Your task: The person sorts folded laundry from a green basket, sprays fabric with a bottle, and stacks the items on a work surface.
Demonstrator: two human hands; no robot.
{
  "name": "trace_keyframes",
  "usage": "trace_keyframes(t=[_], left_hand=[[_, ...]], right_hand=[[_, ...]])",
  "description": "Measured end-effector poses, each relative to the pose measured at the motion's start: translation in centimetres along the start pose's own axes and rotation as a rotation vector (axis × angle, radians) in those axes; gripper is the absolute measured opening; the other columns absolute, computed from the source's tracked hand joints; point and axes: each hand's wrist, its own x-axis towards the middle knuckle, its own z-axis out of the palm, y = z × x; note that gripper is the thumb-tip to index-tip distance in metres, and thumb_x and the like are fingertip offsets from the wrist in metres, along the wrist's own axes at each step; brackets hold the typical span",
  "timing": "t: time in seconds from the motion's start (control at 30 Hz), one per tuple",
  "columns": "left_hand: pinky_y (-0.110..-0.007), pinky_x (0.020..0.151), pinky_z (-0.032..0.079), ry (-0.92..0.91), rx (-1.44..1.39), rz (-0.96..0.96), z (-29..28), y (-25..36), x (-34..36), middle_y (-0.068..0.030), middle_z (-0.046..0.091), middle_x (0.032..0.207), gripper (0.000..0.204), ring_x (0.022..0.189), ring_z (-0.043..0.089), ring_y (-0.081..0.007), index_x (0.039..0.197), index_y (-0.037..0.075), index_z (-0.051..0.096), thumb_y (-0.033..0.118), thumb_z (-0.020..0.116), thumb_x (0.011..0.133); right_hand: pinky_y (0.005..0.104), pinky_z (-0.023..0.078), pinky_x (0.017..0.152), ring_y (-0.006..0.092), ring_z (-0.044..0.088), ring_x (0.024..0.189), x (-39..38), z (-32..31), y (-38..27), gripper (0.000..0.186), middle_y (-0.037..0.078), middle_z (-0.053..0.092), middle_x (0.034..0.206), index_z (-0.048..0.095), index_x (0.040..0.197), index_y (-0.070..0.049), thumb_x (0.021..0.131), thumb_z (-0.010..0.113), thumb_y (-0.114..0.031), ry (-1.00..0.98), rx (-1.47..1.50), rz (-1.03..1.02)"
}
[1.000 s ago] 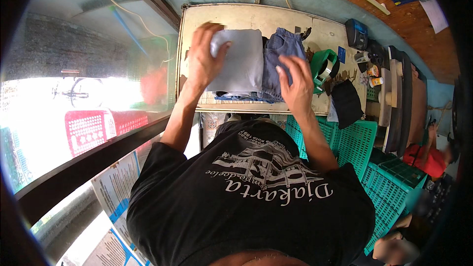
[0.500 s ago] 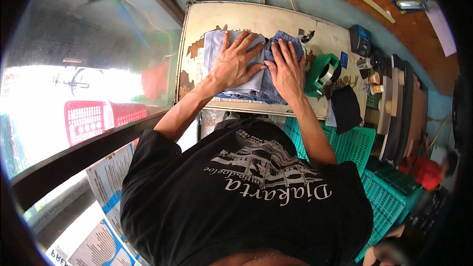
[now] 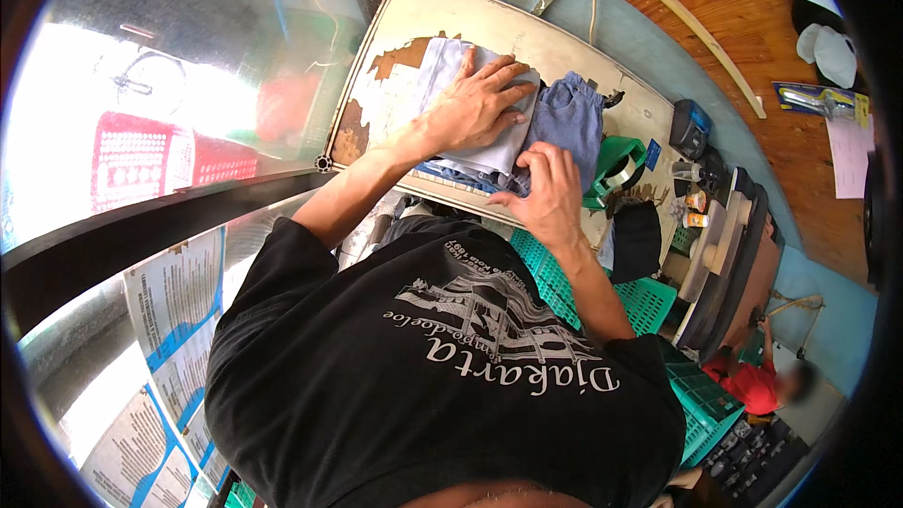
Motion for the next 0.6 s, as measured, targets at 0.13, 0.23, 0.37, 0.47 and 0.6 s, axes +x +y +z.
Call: trace_keyframes(t=[0.13, 0.23, 0.37, 0.47, 0.6], left_hand=[[-0.068, 0.116, 0.013, 0.003, -0.022, 0.003, 0.5, -0.4, 0.0, -0.0139, 0.046, 0.146, 0.048, 0.143, 0.035, -0.0321, 0.137, 0.012, 0.056, 0.035, 0.06, 0.095], [-0.066, 0.117, 0.012, -0.024, -0.021, 0.003, -0.3, -0.4, 0.1, -0.0147, 0.046, 0.146, 0.048, 0.143, 0.035, -0.0325, 0.137, 0.012, 0.056, 0.035, 0.06, 0.095], [-0.064, 0.119, 0.01, -0.043, -0.064, 0.008, -0.7, -0.4, 0.2, -0.0157, 0.045, 0.147, 0.056, 0.143, 0.035, -0.0334, 0.138, 0.013, 0.056, 0.04, 0.066, 0.09], [-0.069, 0.114, 0.018, -0.09, -0.031, 0.021, -1.0, -0.2, 0.4, -0.0161, 0.043, 0.148, 0.07, 0.145, 0.032, -0.0332, 0.138, 0.011, 0.055, 0.047, 0.074, 0.081], [-0.065, 0.118, 0.012, -0.101, -0.013, -0.026, -0.9, 0.2, 0.4, -0.0149, 0.043, 0.149, 0.07, 0.144, 0.033, -0.0337, 0.141, 0.014, 0.052, 0.037, 0.077, 0.078]], right_hand=[[0.0443, 0.042, 0.089, 0.0294, 0.054, 0.106, -1.1, 1.3, 0.1, 0.043, 0.008, 0.058, 0.115, 0.058, 0.105, -0.007, 0.072, 0.082, -0.017, -0.001, -0.063, 0.063], [0.0414, 0.046, 0.09, 0.032, 0.059, 0.103, -1.1, 1.2, 1.4, 0.03, 0.013, 0.062, 0.113, 0.057, 0.104, -0.004, 0.079, 0.072, -0.002, 0.104, 0.165, 0.048], [0.0324, 0.047, 0.088, 0.0215, 0.061, 0.098, -1.6, 1.3, 3.1, 0.014, 0.014, 0.064, 0.108, 0.054, 0.103, 0.0, 0.092, 0.062, -0.004, 0.3, 0.729, 0.266], [0.0295, 0.045, 0.083, 0.0157, 0.057, 0.093, -2.2, 0.7, 3.8, 0.019, 0.013, 0.064, 0.109, 0.056, 0.104, -0.001, 0.095, 0.063, -0.016, 0.378, 0.947, 0.522], [0.0362, 0.047, 0.086, 0.0276, 0.062, 0.099, -1.1, 0.3, 2.1, 0.03, 0.014, 0.065, 0.113, 0.06, 0.098, -0.003, 0.087, 0.075, -0.027, 0.263, 0.528, 0.124]])
